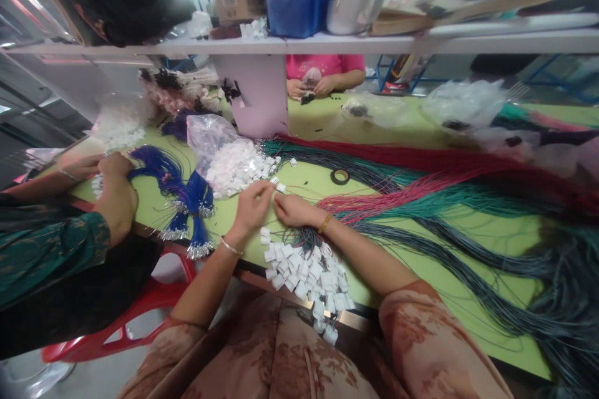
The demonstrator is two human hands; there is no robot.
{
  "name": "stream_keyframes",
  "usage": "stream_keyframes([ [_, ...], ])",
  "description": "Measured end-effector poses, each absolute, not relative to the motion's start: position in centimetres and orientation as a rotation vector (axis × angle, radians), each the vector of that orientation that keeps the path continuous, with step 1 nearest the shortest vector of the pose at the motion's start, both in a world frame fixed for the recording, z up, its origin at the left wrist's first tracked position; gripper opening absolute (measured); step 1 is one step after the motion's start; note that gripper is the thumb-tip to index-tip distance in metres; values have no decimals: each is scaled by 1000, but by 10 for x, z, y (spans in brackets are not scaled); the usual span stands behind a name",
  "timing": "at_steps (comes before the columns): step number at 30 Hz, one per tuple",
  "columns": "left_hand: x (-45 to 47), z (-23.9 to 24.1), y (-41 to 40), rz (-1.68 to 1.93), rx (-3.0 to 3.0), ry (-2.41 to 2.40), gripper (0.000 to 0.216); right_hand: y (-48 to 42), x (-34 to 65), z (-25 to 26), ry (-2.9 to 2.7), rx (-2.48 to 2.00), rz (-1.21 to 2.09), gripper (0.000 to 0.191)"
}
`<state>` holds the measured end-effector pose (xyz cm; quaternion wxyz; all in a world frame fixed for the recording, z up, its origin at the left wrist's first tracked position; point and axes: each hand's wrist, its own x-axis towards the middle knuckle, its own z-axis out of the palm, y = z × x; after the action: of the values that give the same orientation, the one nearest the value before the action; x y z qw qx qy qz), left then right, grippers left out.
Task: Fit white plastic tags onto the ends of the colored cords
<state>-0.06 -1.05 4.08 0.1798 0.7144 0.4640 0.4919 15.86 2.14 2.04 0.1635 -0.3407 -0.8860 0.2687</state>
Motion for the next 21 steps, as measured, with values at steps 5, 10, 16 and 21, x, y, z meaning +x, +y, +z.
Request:
stream_keyframes([
  [5, -23, 25, 44, 1002, 2094, 1509, 25, 35, 190, 24, -1955, -1018, 1063, 8],
  [10, 1, 10, 53, 560, 2361, 1444, 17, 37, 189, 35, -1689, -1006, 1227, 16],
  [16, 0, 8, 46, 635, 2266, 1603, 19, 38, 174, 35, -1621, -951, 1251, 21],
  [21, -17, 15, 39, 1251, 1617, 1425, 22, 40, 160, 37, -1657, -922, 1194, 22],
])
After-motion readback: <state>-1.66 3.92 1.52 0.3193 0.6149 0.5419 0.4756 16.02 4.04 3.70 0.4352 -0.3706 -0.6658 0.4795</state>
